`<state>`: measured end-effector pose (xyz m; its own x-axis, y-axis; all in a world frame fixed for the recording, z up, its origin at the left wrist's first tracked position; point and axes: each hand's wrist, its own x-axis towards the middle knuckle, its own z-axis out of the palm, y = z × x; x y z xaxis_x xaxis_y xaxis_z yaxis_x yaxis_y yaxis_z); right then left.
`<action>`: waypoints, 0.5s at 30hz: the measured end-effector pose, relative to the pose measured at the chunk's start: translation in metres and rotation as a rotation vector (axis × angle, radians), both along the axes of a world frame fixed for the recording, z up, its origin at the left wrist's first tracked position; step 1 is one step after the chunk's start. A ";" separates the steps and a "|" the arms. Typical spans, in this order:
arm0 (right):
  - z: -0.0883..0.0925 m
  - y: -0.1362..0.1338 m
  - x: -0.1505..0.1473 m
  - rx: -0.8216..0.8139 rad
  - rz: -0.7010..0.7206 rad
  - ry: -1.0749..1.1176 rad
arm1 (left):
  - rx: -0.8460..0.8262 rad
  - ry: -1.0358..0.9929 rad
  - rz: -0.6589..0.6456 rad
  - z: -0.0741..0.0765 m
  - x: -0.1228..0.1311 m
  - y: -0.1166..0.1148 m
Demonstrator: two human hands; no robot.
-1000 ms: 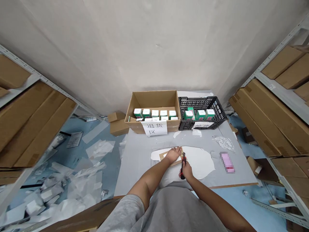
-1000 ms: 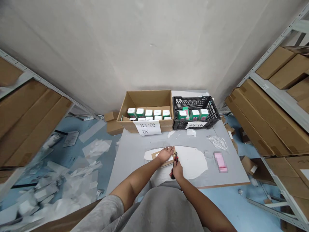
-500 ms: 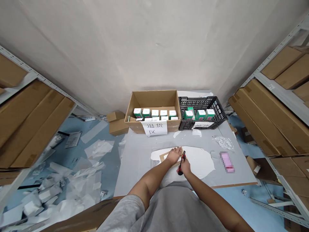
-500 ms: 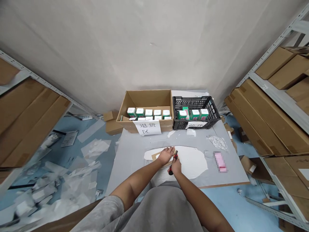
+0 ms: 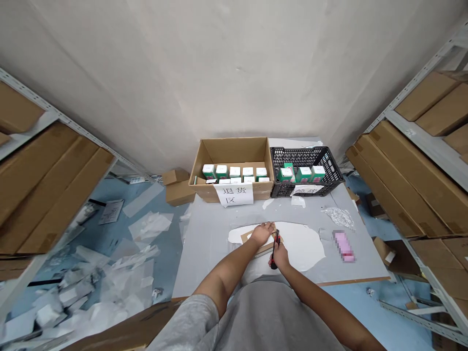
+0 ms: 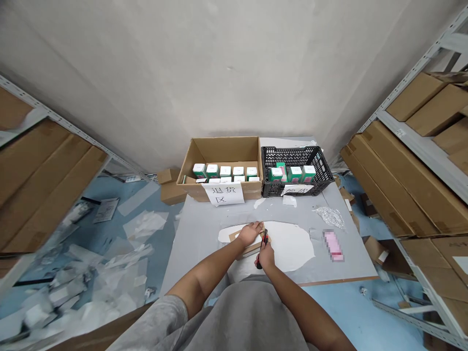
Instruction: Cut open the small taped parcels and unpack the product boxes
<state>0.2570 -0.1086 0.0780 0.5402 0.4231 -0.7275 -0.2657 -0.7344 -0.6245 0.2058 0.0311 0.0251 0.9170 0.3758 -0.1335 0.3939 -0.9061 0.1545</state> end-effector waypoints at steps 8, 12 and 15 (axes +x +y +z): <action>0.014 0.009 0.005 -0.018 -0.023 0.036 | 0.020 -0.024 0.022 0.000 -0.001 -0.006; 0.014 0.000 -0.001 -0.044 0.026 0.010 | -0.001 0.001 0.035 0.004 0.001 -0.005; 0.013 0.001 -0.004 -0.073 0.025 0.026 | -0.013 0.016 0.034 0.009 0.001 -0.006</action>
